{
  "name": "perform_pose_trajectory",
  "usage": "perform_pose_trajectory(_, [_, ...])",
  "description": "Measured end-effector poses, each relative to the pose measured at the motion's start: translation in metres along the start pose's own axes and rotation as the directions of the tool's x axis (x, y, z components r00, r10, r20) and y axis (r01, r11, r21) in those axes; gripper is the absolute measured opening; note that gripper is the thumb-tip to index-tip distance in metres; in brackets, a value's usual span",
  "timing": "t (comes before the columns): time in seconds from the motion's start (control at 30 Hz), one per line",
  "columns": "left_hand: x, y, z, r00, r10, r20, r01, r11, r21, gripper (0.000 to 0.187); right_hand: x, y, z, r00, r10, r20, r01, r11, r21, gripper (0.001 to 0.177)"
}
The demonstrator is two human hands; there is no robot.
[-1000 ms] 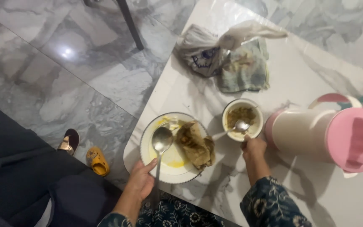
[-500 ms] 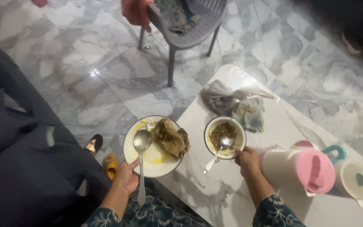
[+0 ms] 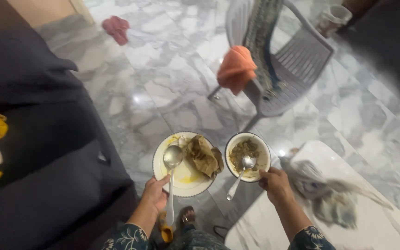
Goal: Clearing used plates and food from a dining table and moving them to the kitchen area.
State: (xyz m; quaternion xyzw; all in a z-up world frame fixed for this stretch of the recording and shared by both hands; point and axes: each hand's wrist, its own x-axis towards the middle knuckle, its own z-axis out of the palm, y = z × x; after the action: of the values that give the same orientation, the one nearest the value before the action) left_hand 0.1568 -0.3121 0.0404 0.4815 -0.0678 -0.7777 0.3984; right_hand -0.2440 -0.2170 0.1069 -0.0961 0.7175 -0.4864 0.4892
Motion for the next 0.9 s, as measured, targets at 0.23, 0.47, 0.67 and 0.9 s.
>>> perform_pose_trajectory(0.23, [0.032, 0.093, -0.003, 0.988, 0.15, -0.036, -0.153, 0.982, -0.109, 0.034, 0.058, -0.067, 0.11, 0.994, -0.025, 0.106, 0.029, 0.999, -0.042, 0.018])
perform_pose_trajectory(0.47, [0.088, 0.156, -0.005, 0.969, 0.178, -0.17, -0.204, 0.967, -0.152, 0.034, 0.123, -0.143, 0.22, 0.955, -0.037, 0.296, 0.068, 0.993, -0.093, 0.021])
perform_pose_trajectory(0.67, [0.173, 0.241, 0.032, 0.95, 0.258, -0.179, -0.294, 0.93, -0.221, 0.034, 0.222, -0.22, 0.333, 0.919, -0.063, 0.389, 0.131, 0.98, -0.149, 0.023])
perform_pose_trajectory(0.9, [0.279, 0.366, 0.121, 0.918, 0.331, -0.216, -0.382, 0.885, -0.268, 0.036, 0.318, -0.378, 0.448, 0.846, -0.104, 0.523, 0.25, 0.944, -0.216, 0.023])
